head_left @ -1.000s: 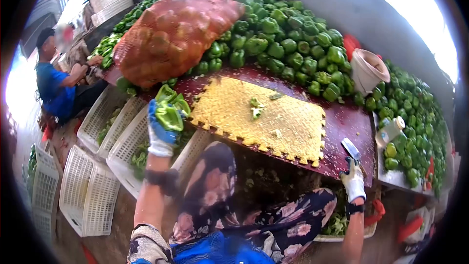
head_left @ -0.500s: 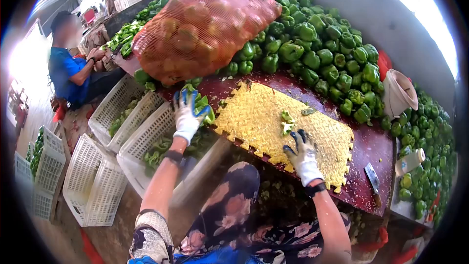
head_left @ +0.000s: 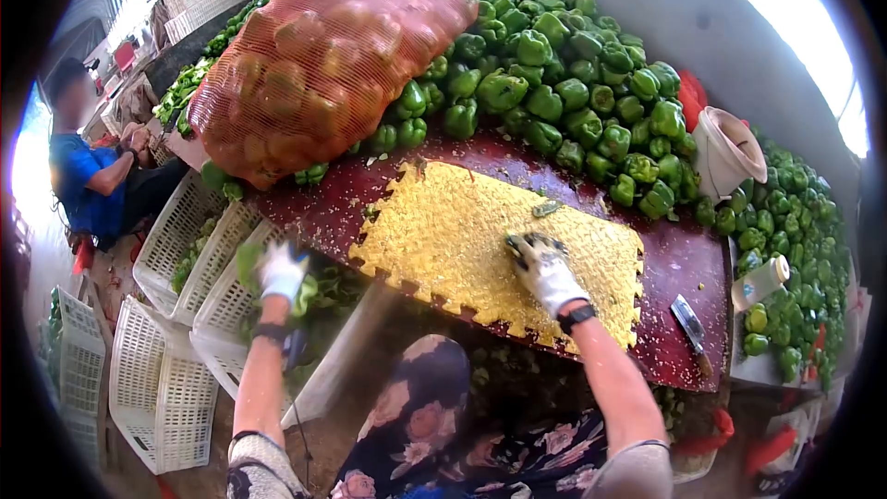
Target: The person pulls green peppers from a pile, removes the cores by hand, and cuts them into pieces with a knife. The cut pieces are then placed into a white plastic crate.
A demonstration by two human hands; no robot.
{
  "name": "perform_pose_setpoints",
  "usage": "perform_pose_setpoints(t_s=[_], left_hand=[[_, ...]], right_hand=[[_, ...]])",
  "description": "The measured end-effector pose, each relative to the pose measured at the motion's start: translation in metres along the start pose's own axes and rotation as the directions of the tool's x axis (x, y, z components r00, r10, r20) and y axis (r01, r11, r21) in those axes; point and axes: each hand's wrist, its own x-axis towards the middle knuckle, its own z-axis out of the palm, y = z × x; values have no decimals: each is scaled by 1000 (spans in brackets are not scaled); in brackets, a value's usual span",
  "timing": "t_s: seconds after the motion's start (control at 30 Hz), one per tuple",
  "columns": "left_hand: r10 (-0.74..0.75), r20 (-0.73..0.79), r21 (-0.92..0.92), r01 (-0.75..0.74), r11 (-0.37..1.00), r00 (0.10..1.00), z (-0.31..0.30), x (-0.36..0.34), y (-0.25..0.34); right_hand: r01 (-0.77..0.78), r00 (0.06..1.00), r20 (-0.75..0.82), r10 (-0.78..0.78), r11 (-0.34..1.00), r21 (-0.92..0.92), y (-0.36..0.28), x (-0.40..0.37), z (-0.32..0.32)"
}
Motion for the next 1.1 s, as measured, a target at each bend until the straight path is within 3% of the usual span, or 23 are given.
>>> perform_pose_setpoints(t_s=[0.07,0.13,0.2,0.27,0.33,0.4,0.47,0.5,0.53,0.6,0.63,0.67,0.73,0.8,0.87,0.93,0.97,1.0,1.07,1.1], left_hand=[[-69,-12,142,71,987,998,3,-13,-24],[50,-108,77,-41,996,993,11,-6,-34],[149,-305,-180,-210,961,941,40,15,-21],[362,-325,-232,-445,865,873,17,30,41],[478,-303,-241,-551,799,825,17,58,103],[528,-206,-265,-566,780,824,13,87,163],[515,-165,-228,-540,810,841,16,115,211],[455,-67,-159,-460,874,888,7,122,234],[430,-57,-44,-432,901,901,0,123,249],[325,-76,-23,-327,945,943,8,147,268],[218,-35,-165,-221,961,975,16,164,273],[132,-137,-294,-168,941,982,27,177,274],[173,-209,-494,-257,831,962,41,205,277],[344,81,-590,-233,773,935,29,203,288],[424,-189,-204,-458,865,886,39,138,327],[541,-249,-239,-593,769,803,44,115,351],[622,-318,-374,-697,612,716,46,118,357],[627,-319,-366,-703,610,710,47,122,355],[642,-185,-642,-586,494,744,40,127,347],[653,-182,-643,-591,487,735,37,122,353]], right_hand=[[-150,958,252,137,988,31,2,-21,-44],[-418,806,444,393,907,-43,-11,-34,-92],[-402,842,325,431,902,-156,20,-53,-83],[-275,920,251,303,951,-140,68,-71,-54],[-375,882,286,375,925,-58,69,-81,-48],[-302,928,246,279,951,63,85,-87,-39],[-321,928,234,291,942,103,92,-86,-35],[-303,929,239,281,951,61,97,-86,-32],[-283,931,246,270,959,18,103,-85,-30],[-255,937,249,244,967,12,114,-86,-23],[-229,943,243,225,973,-12,120,-87,-18],[-202,949,238,205,979,-36,126,-88,-13],[-201,942,264,208,978,-52,132,-85,-9],[-218,930,292,224,974,-54,125,-80,-13],[-189,937,284,203,979,-75,126,-79,-14],[-176,941,282,186,983,-60,126,-80,-18],[-171,944,280,176,984,-43,125,-80,-17],[-174,945,275,177,984,-36,124,-79,-16],[-170,941,290,176,984,-43,125,-80,-18],[-184,939,287,189,982,-41,125,-84,-18]])
